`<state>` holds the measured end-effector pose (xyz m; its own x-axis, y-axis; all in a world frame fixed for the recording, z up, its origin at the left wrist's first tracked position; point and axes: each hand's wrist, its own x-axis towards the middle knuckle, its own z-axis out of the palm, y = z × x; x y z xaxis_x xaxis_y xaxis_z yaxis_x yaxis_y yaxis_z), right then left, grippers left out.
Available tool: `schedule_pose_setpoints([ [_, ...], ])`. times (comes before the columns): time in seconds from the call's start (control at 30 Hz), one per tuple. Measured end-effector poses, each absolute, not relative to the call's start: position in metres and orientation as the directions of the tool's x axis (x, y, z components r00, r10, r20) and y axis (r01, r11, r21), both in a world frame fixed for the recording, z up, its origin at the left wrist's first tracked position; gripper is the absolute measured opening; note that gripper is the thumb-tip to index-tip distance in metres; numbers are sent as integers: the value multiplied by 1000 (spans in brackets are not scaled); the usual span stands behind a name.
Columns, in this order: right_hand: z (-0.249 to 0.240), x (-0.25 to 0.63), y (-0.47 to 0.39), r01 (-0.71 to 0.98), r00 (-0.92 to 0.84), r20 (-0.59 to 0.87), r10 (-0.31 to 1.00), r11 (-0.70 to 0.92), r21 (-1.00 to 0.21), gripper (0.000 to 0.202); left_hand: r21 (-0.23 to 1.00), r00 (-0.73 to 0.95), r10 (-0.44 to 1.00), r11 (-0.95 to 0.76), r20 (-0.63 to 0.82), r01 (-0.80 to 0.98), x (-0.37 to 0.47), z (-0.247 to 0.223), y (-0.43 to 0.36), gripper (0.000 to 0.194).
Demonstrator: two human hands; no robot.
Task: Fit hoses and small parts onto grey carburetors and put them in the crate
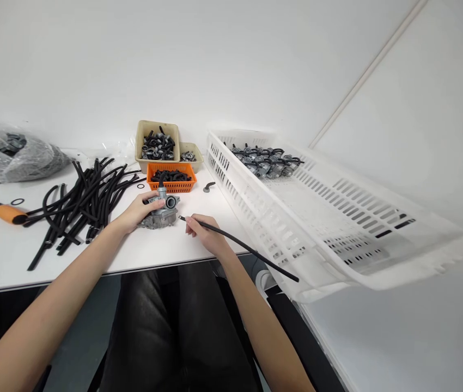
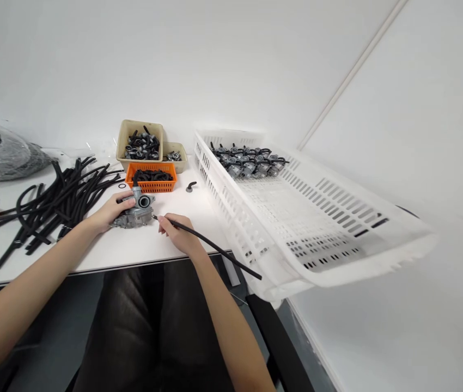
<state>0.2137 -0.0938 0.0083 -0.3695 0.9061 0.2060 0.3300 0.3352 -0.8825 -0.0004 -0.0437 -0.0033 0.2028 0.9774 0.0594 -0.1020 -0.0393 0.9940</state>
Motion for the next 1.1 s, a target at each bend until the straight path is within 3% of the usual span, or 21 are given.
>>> schedule_pose_setpoints([
  [0.23, 10, 213, -96, 415, -475, 170, 863, 390, -822, 37, 993, 217, 975, -17, 42, -117, 0, 0, -46, 52],
  [1.1, 12, 212, -97, 487, -539, 143, 830, 445, -752, 28, 995, 196, 977, -70, 84, -77, -1, -5, -43, 48],
])
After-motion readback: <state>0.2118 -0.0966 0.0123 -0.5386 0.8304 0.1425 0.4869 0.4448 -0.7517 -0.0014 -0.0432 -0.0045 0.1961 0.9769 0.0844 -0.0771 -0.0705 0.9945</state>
